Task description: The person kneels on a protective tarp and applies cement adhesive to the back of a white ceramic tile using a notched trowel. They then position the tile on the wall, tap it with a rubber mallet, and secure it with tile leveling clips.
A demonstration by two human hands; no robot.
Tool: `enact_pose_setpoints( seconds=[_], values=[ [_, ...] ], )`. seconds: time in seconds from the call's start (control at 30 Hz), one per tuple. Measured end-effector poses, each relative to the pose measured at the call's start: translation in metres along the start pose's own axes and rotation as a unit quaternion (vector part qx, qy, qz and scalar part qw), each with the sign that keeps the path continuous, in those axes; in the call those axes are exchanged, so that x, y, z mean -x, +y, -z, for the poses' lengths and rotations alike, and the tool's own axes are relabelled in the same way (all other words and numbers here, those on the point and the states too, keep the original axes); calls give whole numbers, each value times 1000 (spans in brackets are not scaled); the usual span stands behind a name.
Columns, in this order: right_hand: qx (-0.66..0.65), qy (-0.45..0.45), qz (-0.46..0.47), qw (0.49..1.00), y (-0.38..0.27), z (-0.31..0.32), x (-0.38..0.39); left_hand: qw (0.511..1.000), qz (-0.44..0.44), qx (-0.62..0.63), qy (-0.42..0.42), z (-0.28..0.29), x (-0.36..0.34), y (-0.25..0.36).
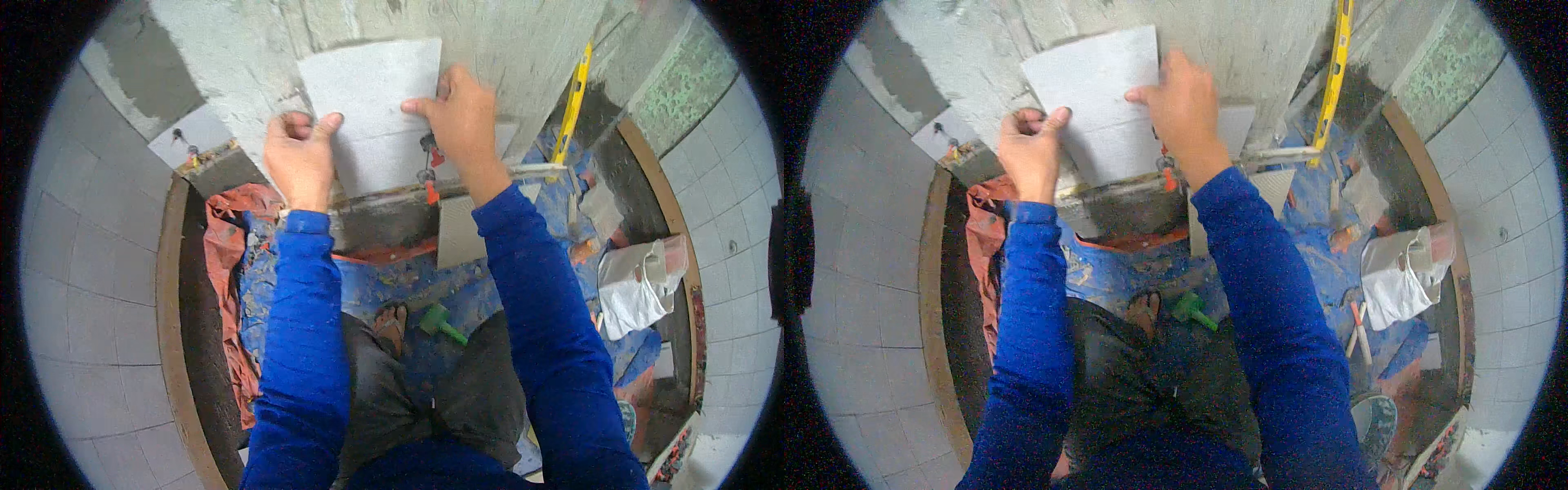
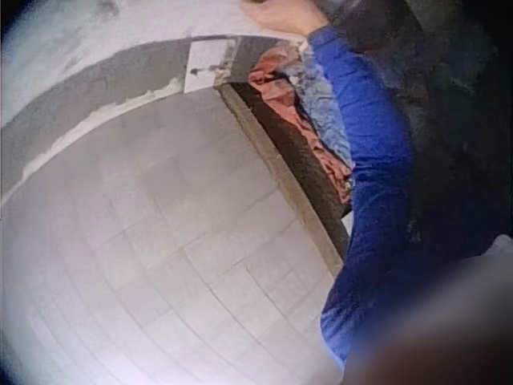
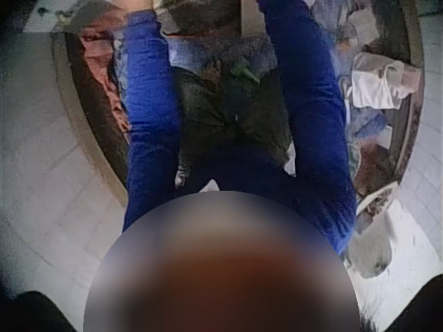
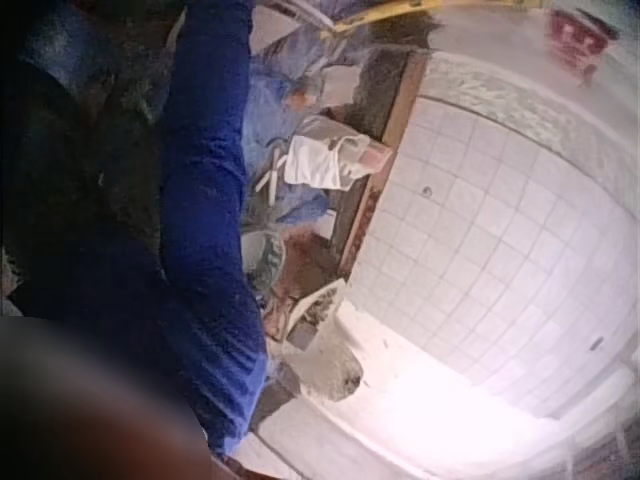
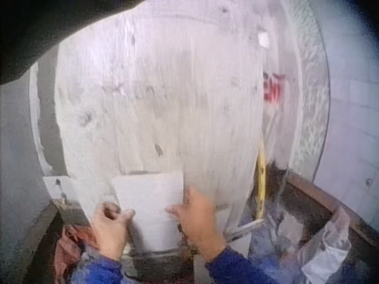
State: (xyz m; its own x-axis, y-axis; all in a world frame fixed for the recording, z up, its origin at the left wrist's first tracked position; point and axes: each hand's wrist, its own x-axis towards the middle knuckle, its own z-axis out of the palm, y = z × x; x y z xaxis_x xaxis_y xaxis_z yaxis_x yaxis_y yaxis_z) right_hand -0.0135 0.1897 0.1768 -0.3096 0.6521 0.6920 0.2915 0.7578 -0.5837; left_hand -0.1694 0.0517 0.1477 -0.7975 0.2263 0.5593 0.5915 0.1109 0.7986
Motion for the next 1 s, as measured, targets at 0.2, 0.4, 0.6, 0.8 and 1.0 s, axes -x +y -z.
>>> enact_pose_setpoints(
  seconds=[0.2, 0.4, 0.6, 0.8, 1.0],
  values=[
    [10, -7, -9, 1000, -35, -4, -4, 982, -23, -105, 155, 1, -1, 30],
    [37, 17, -7, 999, -41, -15, -5, 979, 52, -134, 142, 3, -11, 38],
    [46, 25, -10, 999, -41, -20, -3, 982, 17, -132, 135, 6, -19, 33],
    [47, 26, 0, 999, -45, -18, -5, 984, 18, -125, 127, 1, -17, 32],
    [14, 12, -16, 1000, -56, 17, 14, 975, -85, -92, 182, 35, -11, 26]
  ],
)
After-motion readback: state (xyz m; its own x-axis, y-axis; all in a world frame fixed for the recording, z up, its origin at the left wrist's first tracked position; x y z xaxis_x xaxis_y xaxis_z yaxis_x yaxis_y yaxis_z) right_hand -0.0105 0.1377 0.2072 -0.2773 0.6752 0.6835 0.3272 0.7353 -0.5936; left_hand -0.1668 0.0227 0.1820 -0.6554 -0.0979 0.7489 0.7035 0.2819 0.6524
